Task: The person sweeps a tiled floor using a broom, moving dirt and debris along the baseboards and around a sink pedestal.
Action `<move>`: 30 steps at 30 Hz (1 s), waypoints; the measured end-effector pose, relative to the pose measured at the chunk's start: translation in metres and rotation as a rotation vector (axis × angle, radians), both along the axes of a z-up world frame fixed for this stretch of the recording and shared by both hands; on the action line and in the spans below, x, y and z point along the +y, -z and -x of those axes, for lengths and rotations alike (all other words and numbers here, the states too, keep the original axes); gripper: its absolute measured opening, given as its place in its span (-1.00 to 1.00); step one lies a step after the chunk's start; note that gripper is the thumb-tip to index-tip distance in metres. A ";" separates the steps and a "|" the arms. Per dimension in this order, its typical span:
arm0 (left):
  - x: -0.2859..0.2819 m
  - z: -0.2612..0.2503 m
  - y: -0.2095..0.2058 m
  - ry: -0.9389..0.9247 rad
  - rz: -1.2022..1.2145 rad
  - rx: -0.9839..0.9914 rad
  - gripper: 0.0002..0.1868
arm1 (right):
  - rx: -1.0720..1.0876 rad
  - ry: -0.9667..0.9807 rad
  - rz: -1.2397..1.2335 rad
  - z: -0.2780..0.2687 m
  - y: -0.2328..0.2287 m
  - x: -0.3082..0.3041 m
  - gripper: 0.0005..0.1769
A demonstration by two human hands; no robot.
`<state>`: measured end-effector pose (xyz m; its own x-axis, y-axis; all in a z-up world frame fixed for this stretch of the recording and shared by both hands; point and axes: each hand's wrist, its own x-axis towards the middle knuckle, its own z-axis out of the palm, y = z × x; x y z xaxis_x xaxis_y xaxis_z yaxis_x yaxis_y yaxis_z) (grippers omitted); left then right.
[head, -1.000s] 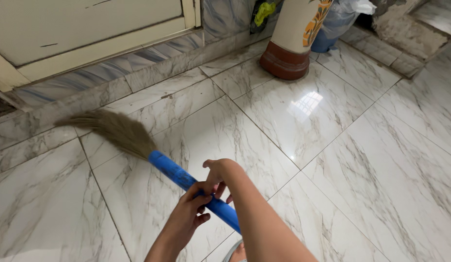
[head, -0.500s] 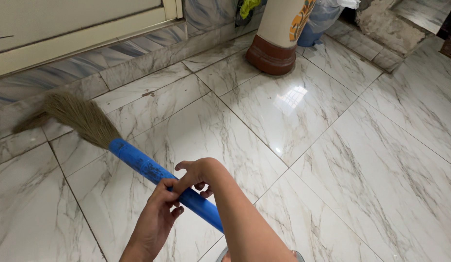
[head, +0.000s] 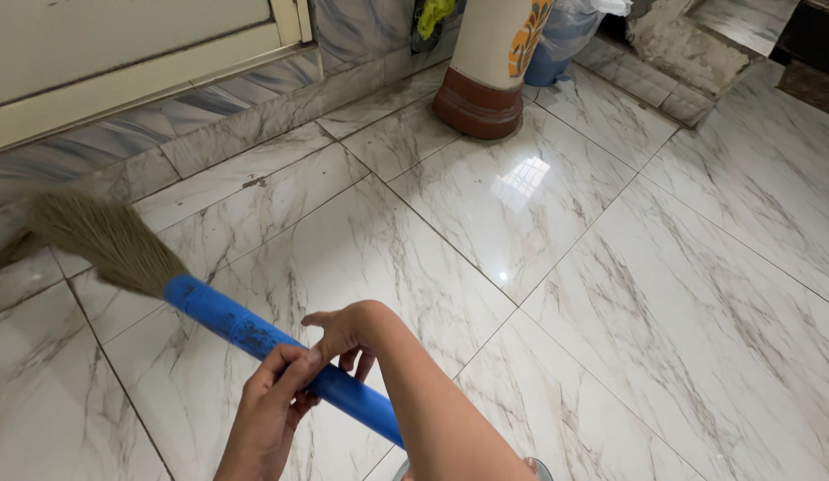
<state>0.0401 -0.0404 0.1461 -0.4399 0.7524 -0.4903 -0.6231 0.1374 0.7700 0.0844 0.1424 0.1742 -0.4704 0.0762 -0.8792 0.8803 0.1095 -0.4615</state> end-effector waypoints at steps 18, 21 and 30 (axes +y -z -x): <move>0.001 -0.006 -0.001 0.011 0.099 -0.006 -0.76 | -0.054 -0.132 -0.002 0.000 -0.008 0.002 0.63; 0.002 0.001 -0.004 0.009 0.073 -0.002 -0.79 | -0.018 -0.099 -0.039 0.003 -0.015 -0.001 0.66; 0.014 0.003 0.001 0.009 0.091 0.000 -0.80 | -0.022 -0.049 -0.041 -0.004 -0.026 0.008 0.68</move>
<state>0.0372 -0.0264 0.1456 -0.4333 0.7089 -0.5566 -0.6216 0.2122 0.7541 0.0884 0.1503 0.2001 -0.4553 0.0895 -0.8858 0.8832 0.1707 -0.4368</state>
